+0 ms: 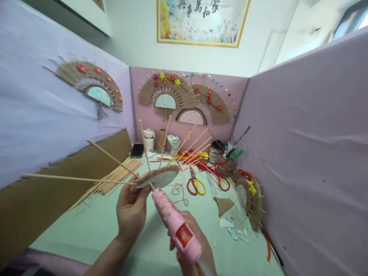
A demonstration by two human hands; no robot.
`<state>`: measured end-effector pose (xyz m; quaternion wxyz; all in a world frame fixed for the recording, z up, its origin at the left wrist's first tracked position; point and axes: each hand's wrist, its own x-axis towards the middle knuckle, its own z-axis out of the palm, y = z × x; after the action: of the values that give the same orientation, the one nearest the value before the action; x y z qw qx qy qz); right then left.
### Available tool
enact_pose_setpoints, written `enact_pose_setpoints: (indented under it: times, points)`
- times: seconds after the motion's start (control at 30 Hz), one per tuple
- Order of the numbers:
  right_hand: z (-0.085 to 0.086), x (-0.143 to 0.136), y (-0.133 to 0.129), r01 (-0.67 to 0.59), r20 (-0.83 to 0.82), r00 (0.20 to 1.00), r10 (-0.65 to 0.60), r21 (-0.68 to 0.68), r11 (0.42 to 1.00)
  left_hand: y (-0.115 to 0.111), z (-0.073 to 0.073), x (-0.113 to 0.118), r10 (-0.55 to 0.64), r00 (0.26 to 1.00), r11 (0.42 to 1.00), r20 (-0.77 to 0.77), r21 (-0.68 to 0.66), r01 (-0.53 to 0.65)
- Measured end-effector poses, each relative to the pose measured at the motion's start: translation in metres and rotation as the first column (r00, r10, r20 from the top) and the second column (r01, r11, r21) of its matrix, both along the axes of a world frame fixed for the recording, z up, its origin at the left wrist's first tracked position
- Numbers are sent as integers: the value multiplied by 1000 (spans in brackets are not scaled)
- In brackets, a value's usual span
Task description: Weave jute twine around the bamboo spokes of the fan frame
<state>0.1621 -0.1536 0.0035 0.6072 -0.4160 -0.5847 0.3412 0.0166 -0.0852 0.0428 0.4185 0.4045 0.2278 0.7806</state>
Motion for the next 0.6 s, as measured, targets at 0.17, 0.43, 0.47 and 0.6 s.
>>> enact_pose_setpoints:
  times: [0.17, 0.43, 0.47, 0.6]
  points:
    - [-14, -16, 12, -67, 47, 997, 65, 37, 997, -3, -4, -2, -32, 999, 999, -42, -41, 30]
    - [6, -20, -6, -30, 120, 992, 25, 41, 999, -8, -2, 2, -76, 995, 993, -57, -90, 71]
    - [7, -19, -4, -41, 131, 991, 35, 42, 998, -8, -2, 2, -81, 995, 993, -57, -86, 76]
    - [3, -17, 7, -110, 162, 982, 100, 55, 992, -9, -1, 2, -92, 994, 992, -63, -89, 86]
